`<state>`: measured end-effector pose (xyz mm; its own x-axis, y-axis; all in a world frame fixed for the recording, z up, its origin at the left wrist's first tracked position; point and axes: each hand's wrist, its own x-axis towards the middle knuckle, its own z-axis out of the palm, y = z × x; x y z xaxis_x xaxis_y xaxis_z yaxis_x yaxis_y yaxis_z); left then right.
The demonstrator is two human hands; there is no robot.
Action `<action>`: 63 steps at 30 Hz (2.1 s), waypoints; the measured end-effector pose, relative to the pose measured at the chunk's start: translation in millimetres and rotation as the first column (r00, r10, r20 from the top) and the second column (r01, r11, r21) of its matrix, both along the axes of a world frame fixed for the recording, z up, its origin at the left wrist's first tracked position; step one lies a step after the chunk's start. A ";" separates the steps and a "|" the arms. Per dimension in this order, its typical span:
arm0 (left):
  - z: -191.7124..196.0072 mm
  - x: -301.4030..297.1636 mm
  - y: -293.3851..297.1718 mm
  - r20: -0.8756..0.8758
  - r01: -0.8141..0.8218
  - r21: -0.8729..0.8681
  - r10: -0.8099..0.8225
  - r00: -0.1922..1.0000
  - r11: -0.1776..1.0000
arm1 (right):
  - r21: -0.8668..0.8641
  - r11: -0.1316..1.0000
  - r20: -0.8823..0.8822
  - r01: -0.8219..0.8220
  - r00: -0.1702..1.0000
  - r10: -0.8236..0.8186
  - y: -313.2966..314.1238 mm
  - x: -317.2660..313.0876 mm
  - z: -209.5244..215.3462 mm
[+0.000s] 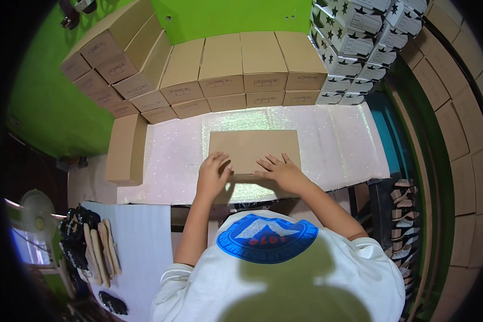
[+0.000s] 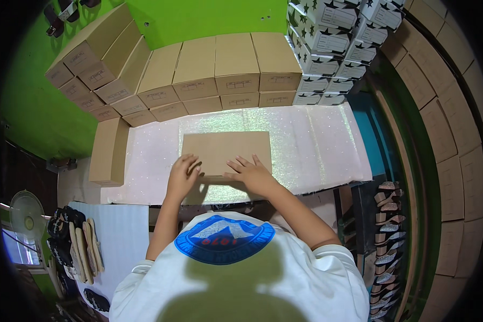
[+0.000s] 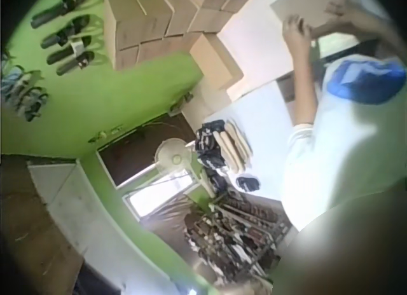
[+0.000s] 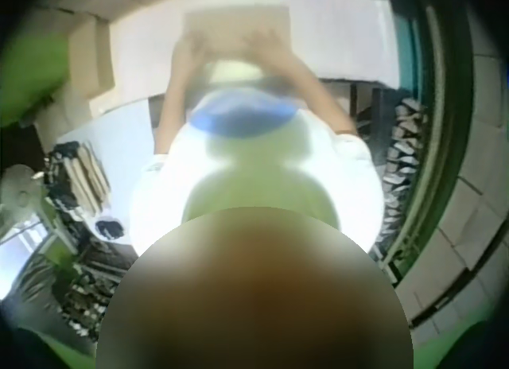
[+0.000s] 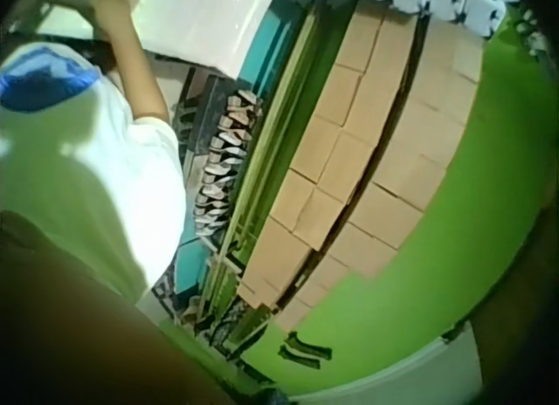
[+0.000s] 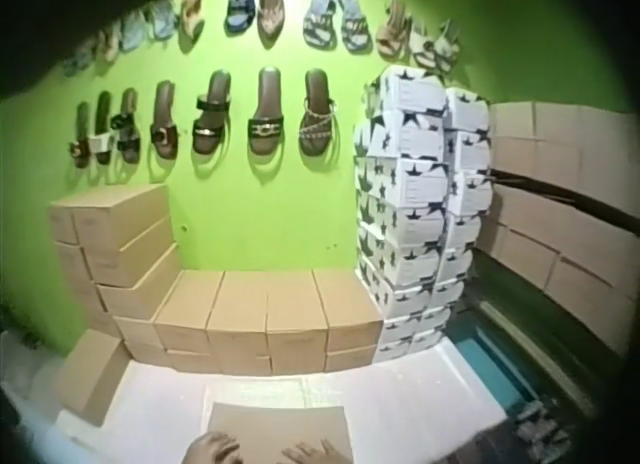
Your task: Packaging sandals into boxes and stacking the finished boxes on a shelf.
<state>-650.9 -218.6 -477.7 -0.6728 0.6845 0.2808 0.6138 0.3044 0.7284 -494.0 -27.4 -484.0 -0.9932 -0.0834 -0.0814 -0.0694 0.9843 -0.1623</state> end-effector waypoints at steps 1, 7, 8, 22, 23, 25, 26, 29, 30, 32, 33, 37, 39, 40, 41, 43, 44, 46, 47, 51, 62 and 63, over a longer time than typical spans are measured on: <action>1.8 8.4 2.8 -0.078 0.040 -0.068 -0.045 0.996 0.997 | 0.006 1.000 0.003 0.004 1.000 -0.004 4.7 8.2 2.2; -14.5 41.0 32.3 -0.227 0.086 -0.305 -0.160 0.961 0.949 | -0.211 0.963 -0.094 0.171 0.977 -0.194 -9.3 10.2 -5.3; -24.4 41.5 36.0 -0.227 0.093 -0.306 -0.168 0.959 0.948 | -0.212 0.961 -0.093 0.179 0.975 -0.202 -15.7 4.1 -11.3; -33.7 17.0 17.4 -0.348 -0.256 -0.513 0.075 0.935 0.819 | 0.006 0.819 -0.107 0.573 0.815 -0.569 20.2 16.8 -14.9; -34.5 16.1 15.6 -0.344 -0.266 -0.503 0.092 0.935 0.823 | -0.010 0.790 -0.087 0.613 0.786 -0.612 22.5 18.6 -14.2; -32.1 15.5 13.4 -0.315 -0.265 -0.500 0.112 0.942 0.825 | -0.085 0.735 -0.045 0.673 0.734 -0.677 30.5 22.2 -16.5; -30.4 15.6 11.6 -0.285 -0.266 -0.498 0.133 0.949 0.825 | -0.084 0.734 -0.049 0.674 0.733 -0.679 32.0 23.4 -18.0; -28.2 16.2 4.4 -0.133 -0.261 -0.469 0.224 0.965 0.844 | -0.164 0.676 -0.104 0.718 0.669 -0.736 34.5 29.8 -20.2; -32.0 14.3 -1.6 -0.136 -0.263 -0.463 0.225 0.965 0.846 | -0.358 0.570 0.042 0.740 0.623 -0.781 36.4 32.2 -18.4; -44.2 10.0 -15.8 0.103 -0.181 -0.324 0.225 0.969 0.929 | -0.523 0.423 0.193 0.740 0.586 -0.787 42.7 39.9 -20.4; -47.0 11.4 -20.6 0.103 -0.177 -0.319 0.220 0.970 0.931 | -0.625 0.369 0.253 0.688 0.625 -0.738 47.8 46.6 -28.0; -51.1 24.9 -35.0 0.164 -0.099 -0.194 0.132 0.978 0.976 | -0.756 0.393 0.173 0.524 0.738 -0.652 45.3 63.3 -48.5; -48.7 29.6 -37.3 0.142 -0.056 -0.166 0.080 0.987 0.984 | -0.758 0.434 0.111 0.487 0.752 -0.649 41.0 66.8 -51.3; -47.5 31.8 -37.7 0.157 -0.079 -0.164 0.105 0.982 0.983 | -0.759 0.476 0.045 0.445 0.765 -0.643 38.8 67.6 -50.2; -46.5 34.2 -37.9 0.172 -0.103 -0.162 0.130 0.976 0.981 | -0.758 0.478 0.047 0.444 0.767 -0.640 37.0 69.4 -48.4; -44.5 34.5 -36.0 0.161 -0.150 -0.117 0.168 0.972 0.982 | -0.788 0.449 0.034 0.421 0.758 -0.652 34.1 69.6 -43.1; -42.7 34.3 -34.4 0.152 -0.194 -0.072 0.203 0.967 0.978 | -0.788 0.451 0.033 0.419 0.760 -0.649 34.8 68.7 -41.2; -21.1 34.1 -27.8 0.195 -0.234 -0.063 0.242 0.950 0.970 | -0.780 0.427 0.043 0.457 0.720 -0.693 38.9 68.3 -36.2; -12.8 31.9 -24.4 0.236 -0.277 -0.057 0.282 0.930 0.959 | -0.770 0.482 -0.064 0.419 0.701 -0.711 39.8 66.6 -33.5; 6.6 17.5 -16.1 0.129 -0.264 -0.002 0.262 0.956 0.965 | -0.736 0.478 -0.116 0.479 0.606 -0.787 35.1 53.0 6.8; -6.5 -0.4 13.6 0.019 -0.370 -0.039 0.371 0.928 0.928 | -0.249 0.844 -0.556 0.474 0.644 -0.526 33.4 0.7 5.4; -5.5 -1.2 16.2 0.017 -0.376 -0.017 0.376 0.926 0.926 | -0.142 0.827 -0.506 0.544 0.678 -0.533 26.9 -5.1 6.3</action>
